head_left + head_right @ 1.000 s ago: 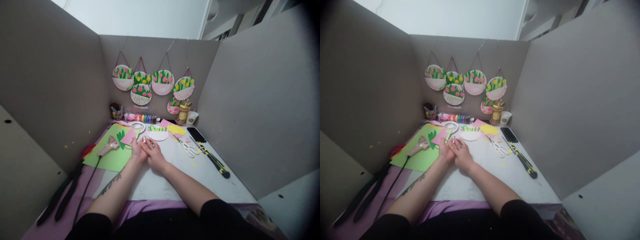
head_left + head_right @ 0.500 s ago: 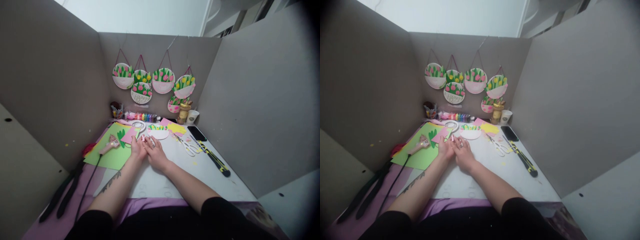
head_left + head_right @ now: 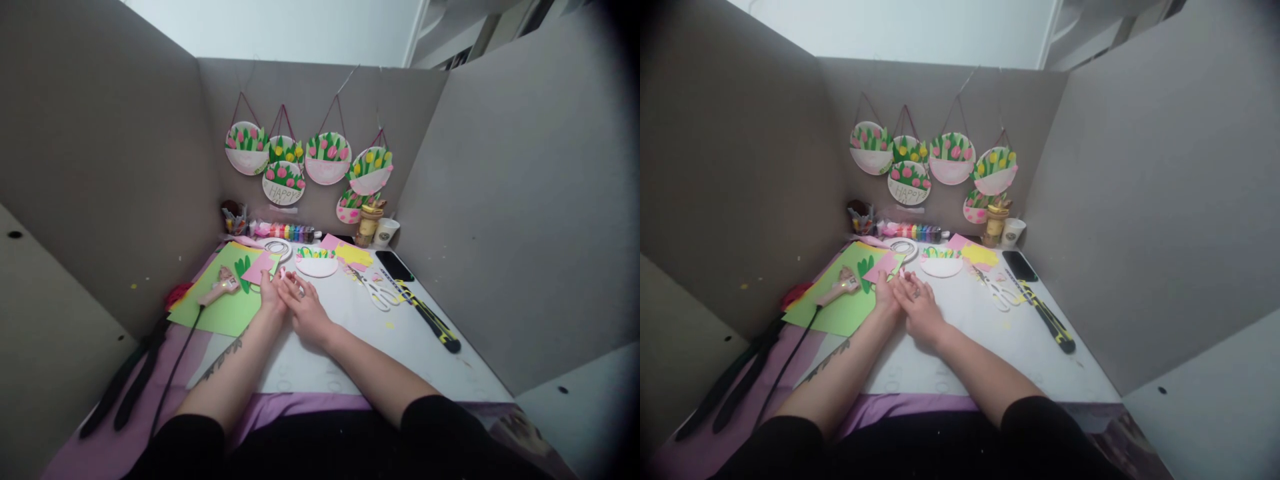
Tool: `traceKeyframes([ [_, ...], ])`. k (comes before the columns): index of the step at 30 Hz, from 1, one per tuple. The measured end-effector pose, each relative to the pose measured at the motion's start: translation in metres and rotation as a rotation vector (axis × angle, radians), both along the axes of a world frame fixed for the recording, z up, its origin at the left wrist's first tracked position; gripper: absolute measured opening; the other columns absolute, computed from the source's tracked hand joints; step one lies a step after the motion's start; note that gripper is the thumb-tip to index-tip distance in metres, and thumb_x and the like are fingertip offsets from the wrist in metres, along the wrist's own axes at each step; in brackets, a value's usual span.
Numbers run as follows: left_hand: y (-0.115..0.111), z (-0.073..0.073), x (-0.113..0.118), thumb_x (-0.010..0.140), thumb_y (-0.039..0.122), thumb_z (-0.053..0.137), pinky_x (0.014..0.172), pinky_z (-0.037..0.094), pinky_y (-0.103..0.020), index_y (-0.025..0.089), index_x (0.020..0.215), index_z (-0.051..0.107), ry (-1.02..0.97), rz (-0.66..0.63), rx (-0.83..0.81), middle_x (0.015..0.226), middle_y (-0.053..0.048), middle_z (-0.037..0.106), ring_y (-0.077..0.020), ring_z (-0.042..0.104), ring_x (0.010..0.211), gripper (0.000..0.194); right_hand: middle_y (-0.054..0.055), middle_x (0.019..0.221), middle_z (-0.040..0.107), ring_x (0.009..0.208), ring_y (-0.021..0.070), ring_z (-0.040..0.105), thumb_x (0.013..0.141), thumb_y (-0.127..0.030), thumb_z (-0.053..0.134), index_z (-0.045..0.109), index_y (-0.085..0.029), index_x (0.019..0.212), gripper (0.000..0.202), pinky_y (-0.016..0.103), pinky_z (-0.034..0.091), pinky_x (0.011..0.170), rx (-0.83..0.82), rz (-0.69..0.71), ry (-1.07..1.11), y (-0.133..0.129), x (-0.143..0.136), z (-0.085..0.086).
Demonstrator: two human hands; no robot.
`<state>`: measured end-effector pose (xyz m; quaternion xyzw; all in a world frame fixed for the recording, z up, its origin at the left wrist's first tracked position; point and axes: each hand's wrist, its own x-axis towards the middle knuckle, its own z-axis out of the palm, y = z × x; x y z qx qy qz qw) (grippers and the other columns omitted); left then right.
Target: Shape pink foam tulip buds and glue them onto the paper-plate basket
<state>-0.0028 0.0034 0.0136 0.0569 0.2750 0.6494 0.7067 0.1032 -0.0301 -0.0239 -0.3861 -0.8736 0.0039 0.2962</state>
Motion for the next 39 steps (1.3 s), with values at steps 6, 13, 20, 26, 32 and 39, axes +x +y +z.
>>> traceKeyframes([
  [6,0.001,0.000,-0.002,0.093,0.062,0.022,0.071,0.056,-0.045,0.018,0.086,0.053,-0.027,-0.026,0.023,0.076,-0.007,0.060,-0.0232,0.065,0.071,0.054,0.008,0.158,0.026,0.144,0.0331,0.020,0.069,-0.004,0.048,0.041,-0.018,0.145,0.078,0.055,0.025,0.113,-0.130,-0.082,0.014,0.004,-0.003,0.001],
  [13,0.004,-0.006,-0.002,0.091,0.062,0.032,0.066,0.056,-0.040,0.018,0.082,0.053,-0.017,0.013,-0.004,0.074,-0.006,0.060,-0.0206,0.064,0.065,0.050,0.006,0.159,0.024,0.147,0.0289,0.012,0.072,-0.006,0.047,0.036,-0.017,0.147,0.077,0.050,0.024,0.116,-0.100,0.031,0.048,-0.002,-0.002,0.006],
  [20,0.004,-0.003,-0.004,0.093,0.061,0.023,0.069,0.055,-0.041,0.019,0.081,0.050,-0.037,-0.003,0.038,0.073,-0.006,0.058,-0.0206,0.062,0.065,0.052,0.006,0.160,0.020,0.146,0.0325,0.015,0.072,-0.005,0.046,0.036,-0.019,0.148,0.078,0.055,0.024,0.114,-0.144,-0.049,-0.017,-0.003,-0.001,0.005],
  [26,0.002,-0.004,0.000,0.091,0.062,0.034,0.073,0.054,-0.043,0.020,0.084,0.052,-0.045,-0.002,0.021,0.077,-0.005,0.058,-0.0217,0.063,0.071,0.047,0.007,0.161,0.017,0.147,0.0309,0.011,0.071,-0.006,0.048,0.030,-0.018,0.150,0.082,0.052,0.023,0.115,-0.122,-0.044,0.014,0.000,-0.006,0.002],
  [32,0.005,-0.003,-0.007,0.093,0.060,0.025,0.065,0.053,-0.037,0.019,0.081,0.050,-0.049,0.034,0.053,0.069,-0.004,0.056,-0.0186,0.059,0.061,0.049,0.006,0.161,0.018,0.146,0.0324,0.012,0.071,-0.005,0.048,0.032,-0.019,0.149,0.082,0.055,0.021,0.115,-0.126,-0.060,-0.037,-0.003,-0.001,0.000],
  [39,0.002,-0.003,-0.002,0.092,0.060,0.033,0.070,0.053,-0.041,0.019,0.085,0.052,-0.023,0.003,0.023,0.072,-0.004,0.059,-0.0213,0.063,0.067,0.045,0.008,0.160,0.020,0.146,0.0313,0.014,0.070,-0.006,0.049,0.032,-0.019,0.149,0.081,0.054,0.022,0.115,-0.131,-0.083,-0.006,-0.003,-0.006,0.001],
])
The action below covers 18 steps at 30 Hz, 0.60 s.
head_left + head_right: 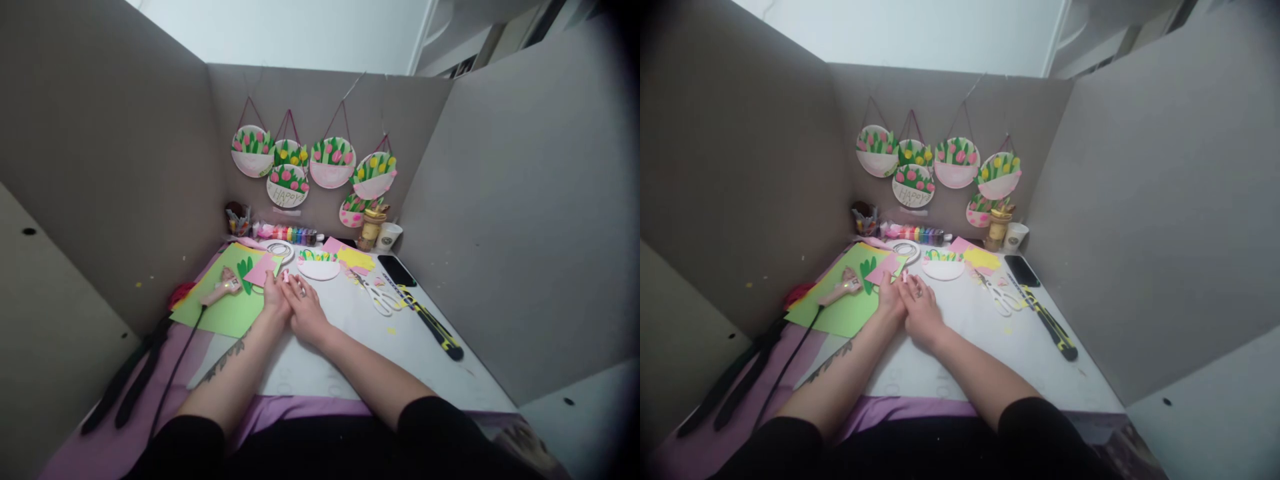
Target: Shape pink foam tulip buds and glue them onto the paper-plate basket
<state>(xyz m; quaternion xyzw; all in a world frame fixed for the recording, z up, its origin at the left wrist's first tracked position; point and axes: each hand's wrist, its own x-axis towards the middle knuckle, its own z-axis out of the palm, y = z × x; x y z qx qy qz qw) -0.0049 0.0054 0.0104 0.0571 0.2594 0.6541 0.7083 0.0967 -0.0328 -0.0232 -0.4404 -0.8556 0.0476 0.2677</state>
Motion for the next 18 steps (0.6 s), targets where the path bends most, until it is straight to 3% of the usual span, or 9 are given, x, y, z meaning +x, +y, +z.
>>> traceKeyframes([
  [7,0.0013,0.0008,-0.0018,0.092,0.060,0.029,0.065,0.054,-0.040,0.019,0.081,0.052,0.025,0.027,-0.017,0.069,-0.004,0.058,-0.0188,0.059,0.058,0.048,0.005,0.160,0.020,0.147,0.0304,0.012,0.072,-0.007,0.048,0.027,-0.020,0.151,0.082,0.054,0.020,0.116,0.025,0.070,-0.009,-0.0053,0.0042,-0.0007],
  [14,-0.0021,0.0052,0.0003,0.093,0.059,0.025,0.063,0.053,-0.038,0.019,0.082,0.051,0.023,-0.005,0.002,0.070,-0.004,0.058,-0.0200,0.062,0.062,0.049,0.006,0.161,0.017,0.146,0.0312,0.014,0.072,-0.007,0.049,0.031,-0.022,0.150,0.081,0.054,0.022,0.115,-0.061,-0.025,-0.047,-0.0018,0.0054,-0.0001],
  [18,0.0012,0.0007,-0.0034,0.093,0.061,0.025,0.061,0.052,-0.037,0.019,0.080,0.051,0.039,0.020,-0.007,0.070,-0.004,0.057,-0.0193,0.060,0.058,0.051,0.004,0.161,0.017,0.146,0.0303,0.012,0.073,-0.007,0.049,0.031,-0.020,0.150,0.080,0.051,0.022,0.116,0.003,0.057,-0.014,-0.0078,0.0051,-0.0001],
])
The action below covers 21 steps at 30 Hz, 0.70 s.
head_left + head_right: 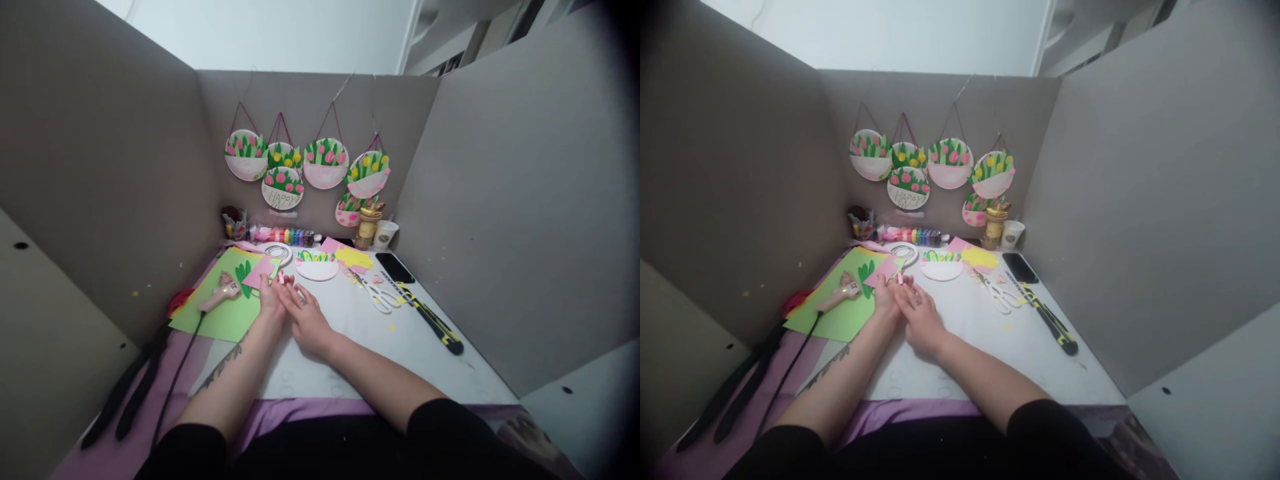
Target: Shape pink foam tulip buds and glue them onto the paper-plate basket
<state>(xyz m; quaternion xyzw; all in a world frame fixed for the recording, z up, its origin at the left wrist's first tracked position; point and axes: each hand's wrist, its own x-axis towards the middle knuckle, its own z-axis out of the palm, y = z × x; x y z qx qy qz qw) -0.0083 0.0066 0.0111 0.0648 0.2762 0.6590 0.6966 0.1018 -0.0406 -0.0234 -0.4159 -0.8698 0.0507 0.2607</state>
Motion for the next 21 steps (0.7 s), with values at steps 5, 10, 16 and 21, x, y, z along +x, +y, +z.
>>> traceKeyframes([
  [5,0.0023,-0.0049,0.0019,0.092,0.060,0.031,0.067,0.054,-0.037,0.019,0.084,0.052,-0.016,0.004,-0.001,0.075,-0.005,0.059,-0.0193,0.062,0.065,0.047,0.007,0.160,0.019,0.146,0.0308,0.015,0.072,-0.006,0.049,0.031,-0.020,0.150,0.081,0.051,0.026,0.115,-0.029,-0.047,0.033,0.0044,-0.0019,0.0008],
  [10,0.0050,-0.0040,-0.0026,0.093,0.060,0.023,0.060,0.052,-0.034,0.019,0.081,0.051,-0.013,0.018,0.014,0.069,-0.004,0.057,-0.0183,0.060,0.060,0.052,0.004,0.160,0.021,0.145,0.0317,0.016,0.073,-0.007,0.051,0.038,-0.024,0.147,0.076,0.051,0.026,0.115,-0.029,-0.012,0.016,0.0047,0.0017,-0.0022],
  [16,0.0025,-0.0029,0.0007,0.093,0.059,0.031,0.062,0.053,-0.035,0.018,0.083,0.053,-0.026,-0.015,0.002,0.071,-0.005,0.059,-0.0186,0.061,0.062,0.048,0.006,0.161,0.018,0.146,0.0304,0.016,0.071,-0.007,0.049,0.030,-0.021,0.150,0.082,0.051,0.027,0.115,-0.089,-0.044,0.067,0.0050,-0.0035,0.0002],
  [21,0.0037,-0.0014,-0.0018,0.094,0.058,0.029,0.059,0.052,-0.033,0.019,0.078,0.051,-0.047,-0.002,0.028,0.064,-0.003,0.055,-0.0177,0.059,0.058,0.048,0.006,0.161,0.016,0.147,0.0315,0.013,0.072,-0.007,0.049,0.027,-0.022,0.151,0.084,0.053,0.025,0.116,-0.095,-0.028,0.041,0.0014,-0.0008,-0.0003],
])
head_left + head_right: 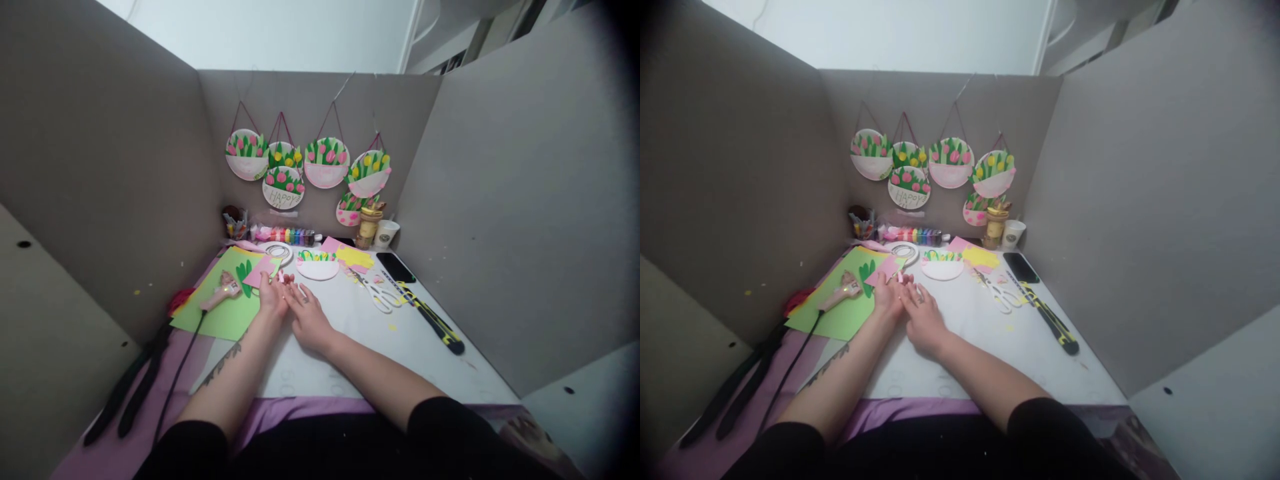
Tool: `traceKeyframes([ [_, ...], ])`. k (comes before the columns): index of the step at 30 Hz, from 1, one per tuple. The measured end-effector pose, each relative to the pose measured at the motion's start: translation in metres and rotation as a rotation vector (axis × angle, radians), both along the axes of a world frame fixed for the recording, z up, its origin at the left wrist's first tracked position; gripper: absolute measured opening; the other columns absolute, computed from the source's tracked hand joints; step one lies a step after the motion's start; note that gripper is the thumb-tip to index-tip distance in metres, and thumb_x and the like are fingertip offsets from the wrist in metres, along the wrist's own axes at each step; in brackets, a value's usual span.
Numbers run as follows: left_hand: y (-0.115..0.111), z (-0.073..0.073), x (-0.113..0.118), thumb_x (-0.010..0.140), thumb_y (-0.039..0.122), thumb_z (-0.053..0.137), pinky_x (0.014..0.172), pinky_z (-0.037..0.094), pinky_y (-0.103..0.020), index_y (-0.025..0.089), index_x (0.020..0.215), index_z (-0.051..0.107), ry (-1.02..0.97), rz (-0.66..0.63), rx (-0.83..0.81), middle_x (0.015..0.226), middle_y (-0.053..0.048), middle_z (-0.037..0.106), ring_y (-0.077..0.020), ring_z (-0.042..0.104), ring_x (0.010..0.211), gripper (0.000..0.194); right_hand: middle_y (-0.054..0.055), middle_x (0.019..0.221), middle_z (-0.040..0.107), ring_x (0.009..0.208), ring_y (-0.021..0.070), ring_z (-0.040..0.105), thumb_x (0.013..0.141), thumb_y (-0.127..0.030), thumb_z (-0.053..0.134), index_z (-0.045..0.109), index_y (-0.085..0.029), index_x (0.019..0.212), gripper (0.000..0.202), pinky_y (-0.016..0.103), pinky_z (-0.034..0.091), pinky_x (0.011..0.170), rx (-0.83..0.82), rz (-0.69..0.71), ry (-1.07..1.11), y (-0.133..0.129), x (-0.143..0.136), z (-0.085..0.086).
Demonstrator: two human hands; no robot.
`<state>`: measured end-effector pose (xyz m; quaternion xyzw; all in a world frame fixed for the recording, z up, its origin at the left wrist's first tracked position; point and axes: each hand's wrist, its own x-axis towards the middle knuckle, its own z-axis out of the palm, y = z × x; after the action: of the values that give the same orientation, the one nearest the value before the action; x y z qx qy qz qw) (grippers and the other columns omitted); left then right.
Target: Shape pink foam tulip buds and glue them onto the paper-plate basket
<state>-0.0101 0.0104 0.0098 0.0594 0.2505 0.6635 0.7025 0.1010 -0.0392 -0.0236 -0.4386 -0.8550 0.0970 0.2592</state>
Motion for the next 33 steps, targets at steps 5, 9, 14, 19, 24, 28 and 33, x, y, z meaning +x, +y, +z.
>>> traceKeyframes([
  [5,0.0002,-0.0030,0.0050,0.092,0.055,0.040,0.064,0.054,-0.036,0.018,0.079,0.052,0.005,0.000,-0.034,0.068,-0.003,0.058,-0.0185,0.062,0.060,0.041,0.005,0.162,0.009,0.148,0.0294,0.006,0.071,-0.006,0.050,0.024,-0.022,0.152,0.086,0.051,0.023,0.117,0.060,-0.014,0.017,0.0013,-0.0039,-0.0005],
  [9,0.0010,-0.0026,0.0037,0.093,0.055,0.036,0.063,0.054,-0.035,0.018,0.077,0.051,-0.004,0.007,-0.033,0.064,-0.002,0.057,-0.0175,0.060,0.057,0.043,0.006,0.162,0.011,0.148,0.0323,0.011,0.070,-0.005,0.050,0.025,-0.022,0.152,0.088,0.053,0.025,0.116,0.028,-0.045,-0.013,0.0015,-0.0025,-0.0029],
  [14,-0.0012,-0.0032,0.0056,0.091,0.051,0.045,0.063,0.055,-0.035,0.018,0.076,0.052,0.003,0.014,-0.051,0.065,-0.003,0.059,-0.0170,0.061,0.057,0.037,0.008,0.161,0.015,0.148,0.0293,0.007,0.073,-0.008,0.049,0.028,-0.016,0.151,0.081,0.050,0.022,0.118,0.077,0.010,-0.003,-0.0008,-0.0034,-0.0013],
  [19,-0.0003,-0.0029,0.0068,0.093,0.049,0.043,0.061,0.054,-0.033,0.018,0.076,0.052,-0.004,0.005,-0.044,0.063,-0.002,0.057,-0.0161,0.061,0.055,0.037,0.008,0.162,0.013,0.147,0.0313,0.013,0.071,-0.007,0.050,0.026,-0.020,0.151,0.084,0.052,0.026,0.115,0.016,-0.060,-0.018,0.0032,-0.0021,-0.0032],
  [24,0.0014,-0.0038,0.0049,0.093,0.052,0.041,0.058,0.054,-0.031,0.017,0.076,0.053,0.017,0.017,-0.064,0.064,-0.003,0.058,-0.0160,0.061,0.055,0.041,0.006,0.162,0.013,0.148,0.0294,0.009,0.073,-0.008,0.050,0.023,-0.019,0.152,0.085,0.050,0.023,0.117,0.075,0.001,-0.027,0.0018,-0.0031,-0.0057],
  [28,-0.0004,-0.0032,0.0074,0.092,0.052,0.042,0.061,0.055,-0.035,0.017,0.077,0.053,0.021,-0.018,-0.065,0.066,-0.004,0.060,-0.0182,0.062,0.057,0.040,0.007,0.162,0.013,0.148,0.0296,0.010,0.072,-0.008,0.050,0.026,-0.018,0.151,0.084,0.050,0.024,0.117,0.047,-0.049,-0.019,0.0040,-0.0047,-0.0041],
  [33,0.0003,-0.0007,0.0019,0.094,0.053,0.035,0.058,0.054,-0.032,0.018,0.076,0.052,0.018,0.003,-0.051,0.062,-0.002,0.057,-0.0166,0.061,0.055,0.043,0.005,0.162,0.012,0.147,0.0323,0.012,0.074,-0.008,0.049,0.025,-0.021,0.152,0.083,0.052,0.024,0.116,0.041,-0.022,-0.027,-0.0016,-0.0030,-0.0026],
])
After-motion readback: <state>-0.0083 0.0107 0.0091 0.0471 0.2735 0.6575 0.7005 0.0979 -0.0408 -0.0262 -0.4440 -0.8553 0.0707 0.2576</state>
